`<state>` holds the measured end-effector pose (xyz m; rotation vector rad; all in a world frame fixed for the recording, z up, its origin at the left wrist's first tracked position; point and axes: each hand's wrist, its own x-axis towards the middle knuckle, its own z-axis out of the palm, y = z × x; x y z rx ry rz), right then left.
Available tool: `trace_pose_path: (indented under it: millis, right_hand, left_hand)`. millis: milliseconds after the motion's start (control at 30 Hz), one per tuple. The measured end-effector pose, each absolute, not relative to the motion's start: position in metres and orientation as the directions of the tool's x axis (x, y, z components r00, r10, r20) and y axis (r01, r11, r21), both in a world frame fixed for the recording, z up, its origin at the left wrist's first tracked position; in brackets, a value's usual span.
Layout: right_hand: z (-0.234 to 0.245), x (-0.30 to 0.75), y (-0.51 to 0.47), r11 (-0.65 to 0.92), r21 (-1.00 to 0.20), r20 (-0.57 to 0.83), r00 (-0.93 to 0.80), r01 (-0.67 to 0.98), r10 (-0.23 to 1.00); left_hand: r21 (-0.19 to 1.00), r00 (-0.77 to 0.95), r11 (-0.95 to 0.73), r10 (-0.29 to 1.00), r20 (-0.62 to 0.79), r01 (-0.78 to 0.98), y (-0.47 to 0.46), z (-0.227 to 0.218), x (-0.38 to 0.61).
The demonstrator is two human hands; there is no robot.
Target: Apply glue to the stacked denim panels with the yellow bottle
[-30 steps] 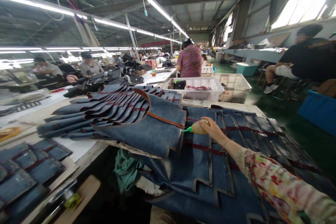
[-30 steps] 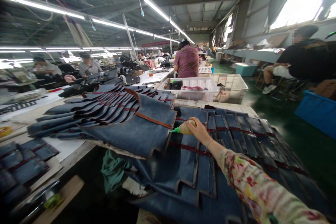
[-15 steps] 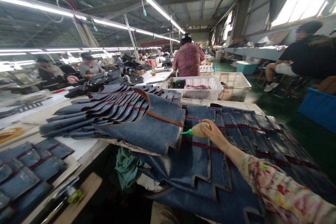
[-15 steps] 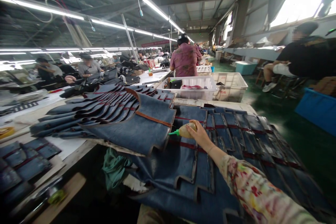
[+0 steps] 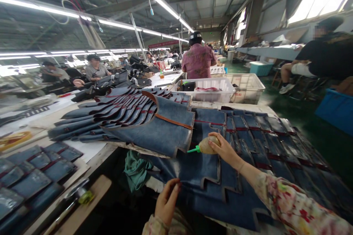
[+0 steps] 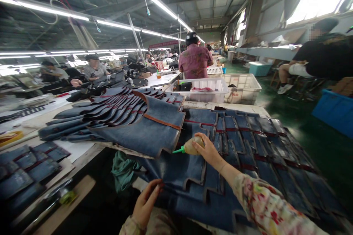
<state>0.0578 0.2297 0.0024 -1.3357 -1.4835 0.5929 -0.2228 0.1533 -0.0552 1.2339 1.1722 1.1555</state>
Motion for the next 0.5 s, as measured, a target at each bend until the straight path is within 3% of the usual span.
trace_pose_path:
  millis: [100,267,500]
  right_hand:
    - [0.0,0.053,0.226,0.261,-0.87,0.35,0.151,0.419,0.925]
    - [0.0,0.048,0.221,0.287,-0.869,0.354,0.101,0.404,0.93]
    - [0.007,0.053,0.216,0.324,-0.883,0.386,0.131,0.34,0.913]
  left_hand:
    - [0.996,-0.029,-0.001,1.0,-0.001,-0.091,0.156,-0.046,-0.209]
    - [0.994,0.006,0.038,0.999,-0.037,-0.1,0.143,-0.055,-0.204]
    - [0.993,-0.029,0.046,0.999,-0.043,0.11,0.112,-0.097,-0.232]
